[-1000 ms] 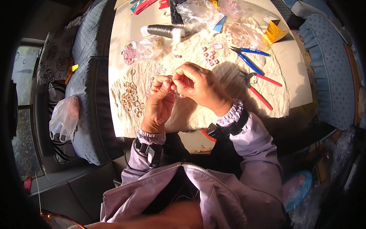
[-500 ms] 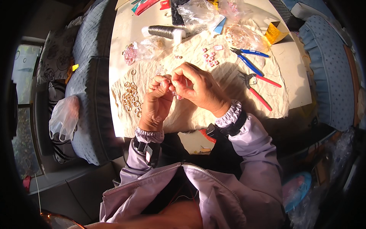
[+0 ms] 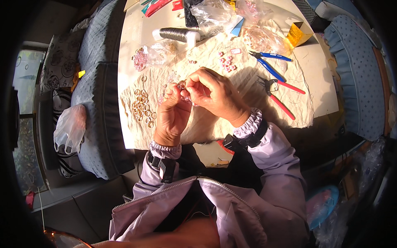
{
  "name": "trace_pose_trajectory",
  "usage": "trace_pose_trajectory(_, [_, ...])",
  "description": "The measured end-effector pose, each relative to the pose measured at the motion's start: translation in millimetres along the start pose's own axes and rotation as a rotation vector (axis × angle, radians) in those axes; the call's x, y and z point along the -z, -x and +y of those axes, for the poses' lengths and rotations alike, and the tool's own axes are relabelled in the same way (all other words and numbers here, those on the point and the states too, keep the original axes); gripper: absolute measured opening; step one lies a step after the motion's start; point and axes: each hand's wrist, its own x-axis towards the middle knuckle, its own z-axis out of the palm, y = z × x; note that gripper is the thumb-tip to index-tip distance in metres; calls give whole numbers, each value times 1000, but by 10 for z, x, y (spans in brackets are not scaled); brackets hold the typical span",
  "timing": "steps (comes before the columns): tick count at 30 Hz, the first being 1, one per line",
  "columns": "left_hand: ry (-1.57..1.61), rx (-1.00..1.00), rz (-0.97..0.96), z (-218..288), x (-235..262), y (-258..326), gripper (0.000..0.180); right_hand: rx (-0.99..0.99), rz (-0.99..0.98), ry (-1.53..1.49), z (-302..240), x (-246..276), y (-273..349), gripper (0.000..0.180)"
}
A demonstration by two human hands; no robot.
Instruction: The person assembles a beaded keychain by threading pink beads onto a wire, using pliers to open and close jump rings, and attaching a metal ring. The finished keychain is placed on the table.
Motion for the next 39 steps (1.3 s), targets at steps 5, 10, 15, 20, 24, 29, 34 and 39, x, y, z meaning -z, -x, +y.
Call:
trace_pose_trajectory(5, [-18, 20, 29, 23, -6, 26, 6, 30, 39, 6, 3, -18, 3, 16])
trace_pose_trajectory(10, [0, 21, 42, 18, -27, 32, 5, 64, 45, 27, 10, -12, 1, 19])
trace_pose_trajectory(15, [-47, -14, 54, 17, -67, 29, 4, 79, 55, 18, 6, -14, -5, 20])
trace_pose_trajectory(20, [-83, -52, 64, -5, -130, 39, 3, 28, 30, 4, -13, 0, -7, 18])
trace_pose_trajectory(24, [-133, -100, 77, -27, -136, 52, 2, 17, 31, -13, -18, 6, -6, 18])
trace_pose_trajectory(29, [-284, -158, 24, -12, -119, 28, 1, -10, 62, -34, -10, -5, 9, 17])
trace_pose_trajectory(34, [-272, -92, 70, 18, -136, 54, 8, -21, 70, -95, 20, -7, 4, 15])
trace_pose_trajectory(39, [-286, -58, 78, 70, -101, 60, 14, -20, 20, -71, 7, 15, -3, 17])
